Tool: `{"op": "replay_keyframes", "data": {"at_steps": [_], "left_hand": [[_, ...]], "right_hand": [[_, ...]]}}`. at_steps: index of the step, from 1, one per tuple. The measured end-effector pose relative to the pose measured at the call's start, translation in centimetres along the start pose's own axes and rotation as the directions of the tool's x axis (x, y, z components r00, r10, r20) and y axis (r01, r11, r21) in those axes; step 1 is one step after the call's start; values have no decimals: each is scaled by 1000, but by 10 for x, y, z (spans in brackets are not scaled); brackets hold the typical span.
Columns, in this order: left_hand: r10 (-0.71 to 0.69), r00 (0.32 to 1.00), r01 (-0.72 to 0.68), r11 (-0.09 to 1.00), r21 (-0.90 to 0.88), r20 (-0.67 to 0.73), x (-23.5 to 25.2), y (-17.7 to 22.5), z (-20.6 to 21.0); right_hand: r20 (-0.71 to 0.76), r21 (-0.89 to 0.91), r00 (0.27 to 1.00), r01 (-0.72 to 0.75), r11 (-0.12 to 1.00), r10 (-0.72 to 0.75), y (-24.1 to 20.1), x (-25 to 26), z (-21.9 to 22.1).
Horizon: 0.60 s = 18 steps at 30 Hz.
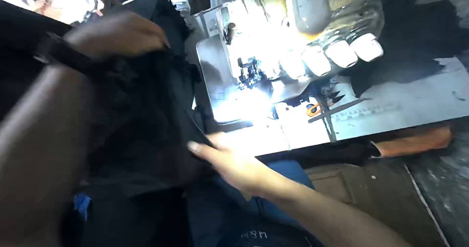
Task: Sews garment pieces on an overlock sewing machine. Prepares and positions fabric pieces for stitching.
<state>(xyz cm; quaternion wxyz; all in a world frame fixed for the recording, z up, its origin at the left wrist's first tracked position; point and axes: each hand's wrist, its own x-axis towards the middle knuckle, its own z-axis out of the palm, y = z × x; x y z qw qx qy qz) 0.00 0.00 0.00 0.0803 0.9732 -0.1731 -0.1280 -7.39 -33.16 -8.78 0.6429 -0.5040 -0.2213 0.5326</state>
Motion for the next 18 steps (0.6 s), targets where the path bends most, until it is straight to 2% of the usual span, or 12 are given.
{"op": "replay_keyframes", "data": {"at_steps": [1,3,5,7,9,11,13,15,18], "left_hand": [[-24,1000,24,998,-66,-2,14,39,14],[-51,996,41,990,-133,-71,31,88,47],[-101,967,60,983,-174,-234,37,115,75],[-178,917,122,977,-174,-357,40,126,92],[-236,867,162,967,-199,-439,38,130,105],[-236,829,139,965,-222,-507,36,133,111],[-219,814,96,965,-246,-538,32,136,110],[-193,806,45,963,-266,-560,26,141,104],[-138,815,-29,961,-277,-563,19,146,96]], "right_hand": [[5,25,997,-72,997,72,20,-26,-23],[11,-26,998,-61,998,62,49,-65,-56],[62,-149,998,-22,989,31,57,-84,-81],[107,-317,994,3,948,32,50,-81,-101],[-37,-520,999,-28,854,10,42,-63,-105],[-209,-615,958,26,788,-195,44,-38,-97],[-336,-603,852,133,787,-402,49,-20,-83],[-399,-547,771,235,804,-496,49,-14,-72],[-426,-409,748,343,846,-509,44,-19,-64]]}}
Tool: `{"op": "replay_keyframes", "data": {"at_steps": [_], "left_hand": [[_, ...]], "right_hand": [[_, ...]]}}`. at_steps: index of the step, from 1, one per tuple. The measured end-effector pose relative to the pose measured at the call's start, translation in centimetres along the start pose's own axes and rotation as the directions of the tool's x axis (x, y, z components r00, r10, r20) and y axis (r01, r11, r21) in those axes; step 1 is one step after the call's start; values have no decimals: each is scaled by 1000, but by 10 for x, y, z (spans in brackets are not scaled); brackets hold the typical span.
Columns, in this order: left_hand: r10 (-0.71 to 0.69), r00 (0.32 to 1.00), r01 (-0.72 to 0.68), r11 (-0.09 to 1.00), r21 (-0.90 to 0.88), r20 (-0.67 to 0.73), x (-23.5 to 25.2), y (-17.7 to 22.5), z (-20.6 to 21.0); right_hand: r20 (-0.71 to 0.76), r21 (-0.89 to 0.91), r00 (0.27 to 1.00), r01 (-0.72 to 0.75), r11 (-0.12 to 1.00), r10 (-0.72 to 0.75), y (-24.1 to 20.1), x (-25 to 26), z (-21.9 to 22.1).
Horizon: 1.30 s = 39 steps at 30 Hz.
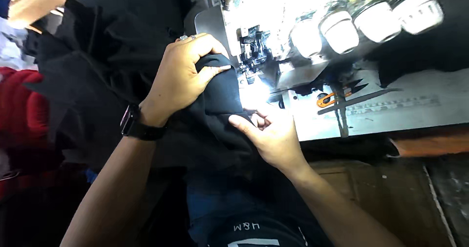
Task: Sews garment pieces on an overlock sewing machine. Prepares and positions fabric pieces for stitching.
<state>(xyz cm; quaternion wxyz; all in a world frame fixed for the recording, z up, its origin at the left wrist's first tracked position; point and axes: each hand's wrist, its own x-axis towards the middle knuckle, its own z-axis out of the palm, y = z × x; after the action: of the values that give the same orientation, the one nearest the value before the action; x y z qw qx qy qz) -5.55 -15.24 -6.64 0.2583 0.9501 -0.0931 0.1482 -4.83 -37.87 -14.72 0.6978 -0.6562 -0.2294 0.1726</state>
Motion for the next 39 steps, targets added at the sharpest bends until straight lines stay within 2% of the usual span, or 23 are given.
{"op": "replay_keyframes", "data": {"at_steps": [2,4,8,13,16,19,23,25,26,28,30,34,37,39], "left_hand": [[-3,1000,3,1000,-5,-11,0,2,1],[-62,998,63,998,8,-15,-1,3,8],[-209,977,211,976,63,-33,0,-1,27],[-355,934,355,926,128,-28,22,-2,27],[-385,922,383,897,219,-36,40,-4,27],[-382,921,388,881,273,-75,43,-3,32],[-276,919,379,812,443,-281,17,21,46],[-243,912,364,852,377,-331,-7,44,58],[-252,911,356,880,314,-328,-17,46,68],[-296,928,342,918,200,-229,-31,38,82],[-289,941,318,934,161,-177,-30,32,81],[-253,941,294,940,175,-225,-29,31,85],[-264,948,295,939,178,-178,-35,36,81],[-272,954,289,948,134,-128,-45,48,67]], "right_hand": [[6,94,1000,-8,996,7,-2,-2,-2],[7,131,999,-50,990,50,0,-3,-4],[-39,68,990,-131,989,134,13,3,-8],[-216,-76,976,-27,997,10,20,18,-15],[-228,-78,973,28,997,-46,21,33,-22],[-189,-26,982,26,999,-30,24,38,-25],[-171,28,984,52,998,-46,25,39,-23],[-164,32,985,65,997,-59,27,41,-24],[-150,34,987,65,997,-59,28,43,-26],[-116,52,992,48,998,-42,27,44,-28],[-102,66,994,42,997,-36,26,46,-28],[-98,75,995,42,996,-34,25,44,-30],[-166,-53,980,103,993,-110,26,35,-36],[-245,-349,916,222,910,-318,32,28,-50]]}}
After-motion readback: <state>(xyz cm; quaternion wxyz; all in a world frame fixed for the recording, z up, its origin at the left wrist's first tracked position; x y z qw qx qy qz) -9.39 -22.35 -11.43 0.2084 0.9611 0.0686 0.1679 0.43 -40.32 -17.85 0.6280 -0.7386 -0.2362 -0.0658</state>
